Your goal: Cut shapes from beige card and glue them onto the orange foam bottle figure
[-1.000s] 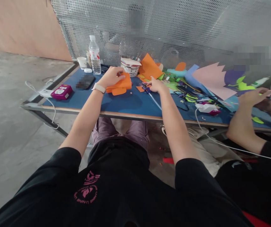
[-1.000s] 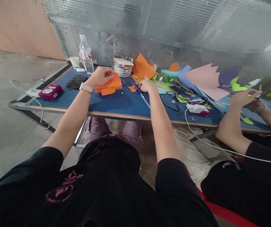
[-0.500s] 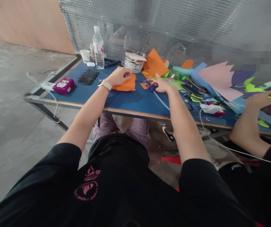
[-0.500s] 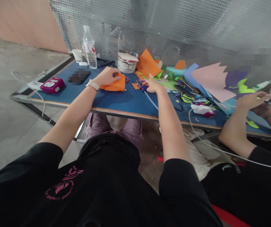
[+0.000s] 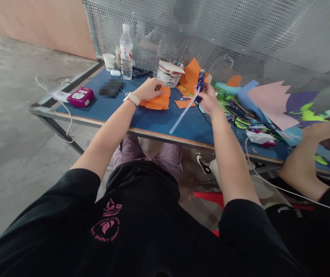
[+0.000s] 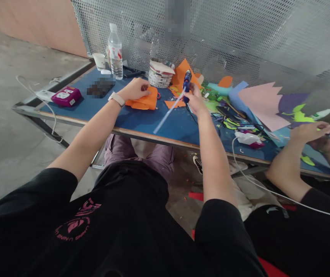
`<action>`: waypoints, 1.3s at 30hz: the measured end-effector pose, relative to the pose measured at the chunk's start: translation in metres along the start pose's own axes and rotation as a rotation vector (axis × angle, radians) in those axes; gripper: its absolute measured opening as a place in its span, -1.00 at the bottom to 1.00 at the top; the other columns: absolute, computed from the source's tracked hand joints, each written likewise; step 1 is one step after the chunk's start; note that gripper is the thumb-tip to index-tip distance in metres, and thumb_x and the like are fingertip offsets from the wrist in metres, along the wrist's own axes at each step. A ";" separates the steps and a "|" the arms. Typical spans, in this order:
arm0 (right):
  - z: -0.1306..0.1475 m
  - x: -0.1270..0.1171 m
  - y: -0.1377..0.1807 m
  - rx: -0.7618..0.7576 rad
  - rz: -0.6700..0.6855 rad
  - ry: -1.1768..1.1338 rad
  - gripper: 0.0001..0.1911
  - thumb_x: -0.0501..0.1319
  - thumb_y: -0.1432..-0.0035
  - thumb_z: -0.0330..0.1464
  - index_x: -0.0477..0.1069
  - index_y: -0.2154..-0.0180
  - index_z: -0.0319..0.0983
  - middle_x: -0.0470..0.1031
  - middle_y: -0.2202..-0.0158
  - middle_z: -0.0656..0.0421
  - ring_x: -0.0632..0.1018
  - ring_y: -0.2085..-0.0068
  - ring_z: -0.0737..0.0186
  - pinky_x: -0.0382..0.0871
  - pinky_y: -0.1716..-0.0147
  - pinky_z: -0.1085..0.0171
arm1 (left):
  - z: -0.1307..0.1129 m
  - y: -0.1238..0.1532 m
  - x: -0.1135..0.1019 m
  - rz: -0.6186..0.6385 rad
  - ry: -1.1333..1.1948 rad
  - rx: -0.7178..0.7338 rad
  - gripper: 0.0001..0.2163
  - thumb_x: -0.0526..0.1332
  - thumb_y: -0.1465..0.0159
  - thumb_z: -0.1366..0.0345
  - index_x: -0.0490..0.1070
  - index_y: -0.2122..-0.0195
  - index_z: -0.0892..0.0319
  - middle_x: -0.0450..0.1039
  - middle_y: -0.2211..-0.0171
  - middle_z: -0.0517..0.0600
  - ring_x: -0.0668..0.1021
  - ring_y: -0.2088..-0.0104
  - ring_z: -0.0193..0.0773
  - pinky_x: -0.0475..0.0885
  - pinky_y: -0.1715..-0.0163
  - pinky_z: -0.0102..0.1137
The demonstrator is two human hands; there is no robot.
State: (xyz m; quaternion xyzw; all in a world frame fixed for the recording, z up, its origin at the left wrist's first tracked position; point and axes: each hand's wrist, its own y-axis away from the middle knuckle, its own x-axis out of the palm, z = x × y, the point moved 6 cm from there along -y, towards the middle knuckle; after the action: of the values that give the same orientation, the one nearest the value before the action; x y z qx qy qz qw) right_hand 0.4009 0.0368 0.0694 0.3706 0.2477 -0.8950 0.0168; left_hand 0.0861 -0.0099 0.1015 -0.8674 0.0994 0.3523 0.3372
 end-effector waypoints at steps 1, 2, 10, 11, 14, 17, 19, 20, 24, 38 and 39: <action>-0.001 0.004 0.000 0.022 -0.093 -0.140 -0.23 0.45 -0.43 0.43 0.58 -0.28 0.02 0.74 -0.45 -0.14 0.85 -0.26 -0.36 0.87 -0.28 -0.43 | 0.003 -0.001 0.001 -0.001 0.007 -0.014 -0.81 0.56 -0.47 0.06 0.73 0.16 0.03 0.57 0.34 0.03 0.76 0.07 0.17 0.72 -0.15 -0.07; -0.003 0.009 -0.001 0.037 -0.172 -0.263 -0.22 0.44 -0.39 0.48 0.56 -0.20 0.03 0.77 -0.38 -0.09 0.86 -0.20 -0.31 0.90 -0.23 -0.37 | 0.008 -0.002 0.001 -0.004 0.013 -0.029 -0.82 0.56 -0.46 0.07 0.72 0.18 0.02 0.56 0.35 0.02 0.76 0.06 0.18 0.71 -0.16 -0.06; 0.005 0.046 -0.023 0.050 -0.496 -0.448 0.21 0.15 -0.01 0.95 0.37 0.00 0.02 0.53 0.32 0.20 0.76 0.31 -0.04 0.80 0.23 -0.09 | 0.044 -0.007 0.004 -0.023 -0.078 -0.171 -0.76 0.56 -0.57 0.17 0.63 0.25 0.00 0.75 0.22 0.04 0.71 -0.07 0.08 0.63 -0.30 -0.05; 0.012 0.049 -0.021 0.030 -0.507 -0.444 0.22 0.13 0.02 0.97 0.39 0.04 0.01 0.49 0.34 0.21 0.76 0.34 -0.05 0.79 0.27 -0.10 | 0.046 -0.008 0.005 -0.019 -0.082 -0.178 -0.77 0.56 -0.56 0.17 0.63 0.26 0.00 0.75 0.21 0.04 0.73 -0.09 0.10 0.64 -0.29 -0.04; 0.035 0.057 -0.004 -0.077 -0.389 -0.378 0.16 0.10 -0.15 0.94 0.46 0.14 -0.01 0.51 0.33 0.14 0.88 0.17 -0.20 0.86 0.20 -0.14 | 0.048 -0.009 0.007 -0.011 -0.080 -0.182 -0.78 0.54 -0.61 0.14 0.69 0.21 0.03 0.78 0.17 0.09 0.76 -0.18 0.17 0.63 -0.33 -0.01; 0.046 0.057 0.016 -0.089 -0.235 -0.377 0.20 0.14 -0.09 0.96 0.54 0.16 -0.03 0.55 0.37 0.09 0.92 0.08 -0.34 0.94 0.07 -0.28 | 0.048 -0.008 0.006 0.005 -0.083 -0.174 -0.77 0.50 -0.68 0.10 0.73 0.15 0.04 0.83 0.09 0.13 0.75 -0.19 0.16 0.62 -0.38 -0.02; 0.047 0.055 0.025 -0.059 -0.152 -0.381 0.23 0.16 -0.06 0.97 0.61 0.12 -0.04 0.61 0.37 0.05 0.93 0.04 -0.41 0.96 -0.03 -0.39 | 0.048 -0.007 0.004 0.006 -0.083 -0.166 -0.77 0.47 -0.68 0.08 0.74 0.14 0.02 0.85 0.04 0.15 0.76 -0.16 0.17 0.64 -0.36 0.00; 0.048 0.055 0.027 -0.038 -0.117 -0.375 0.26 0.16 -0.04 0.97 0.65 0.09 -0.05 0.64 0.36 0.02 0.94 0.03 -0.44 0.96 -0.06 -0.43 | 0.049 -0.007 0.003 0.002 -0.078 -0.162 -0.78 0.46 -0.66 0.07 0.74 0.13 0.01 0.86 0.01 0.15 0.77 -0.13 0.18 0.65 -0.34 0.01; 0.055 0.055 0.033 0.052 -0.004 -0.279 0.36 0.20 0.03 0.97 0.77 -0.06 -0.08 0.71 0.34 -0.04 0.94 -0.01 -0.55 0.98 -0.07 -0.48 | 0.052 -0.008 0.003 0.033 -0.044 -0.144 -0.67 0.43 -0.61 -0.16 0.73 0.00 -0.02 0.88 0.10 0.03 0.72 -0.12 0.04 0.64 -0.37 -0.06; 0.070 0.058 0.044 0.152 0.084 -0.265 0.07 0.46 -0.27 0.74 0.74 -0.16 -0.05 0.52 0.50 0.17 0.70 0.47 -0.06 0.77 0.42 -0.02 | 0.051 -0.009 0.006 -0.001 -0.012 -0.108 -0.54 0.31 -0.70 -0.26 0.70 0.05 0.02 0.85 0.05 0.07 0.72 -0.08 -0.03 0.64 -0.31 -0.12; 0.068 0.059 0.043 0.157 0.077 -0.271 0.01 0.48 -0.30 0.71 0.75 -0.14 -0.04 0.48 0.52 0.20 0.64 0.51 0.00 0.71 0.47 0.03 | 0.049 -0.008 0.005 0.008 -0.026 -0.110 -0.51 0.28 -0.71 -0.29 0.70 0.03 0.02 0.85 0.07 0.06 0.71 -0.10 -0.04 0.63 -0.31 -0.12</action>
State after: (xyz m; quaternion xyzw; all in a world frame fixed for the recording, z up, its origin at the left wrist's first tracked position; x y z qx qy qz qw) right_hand 0.3230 -0.0233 0.0525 0.2560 0.1580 -0.9521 0.0553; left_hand 0.0662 0.0289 0.0769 -0.8796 0.0791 0.3697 0.2888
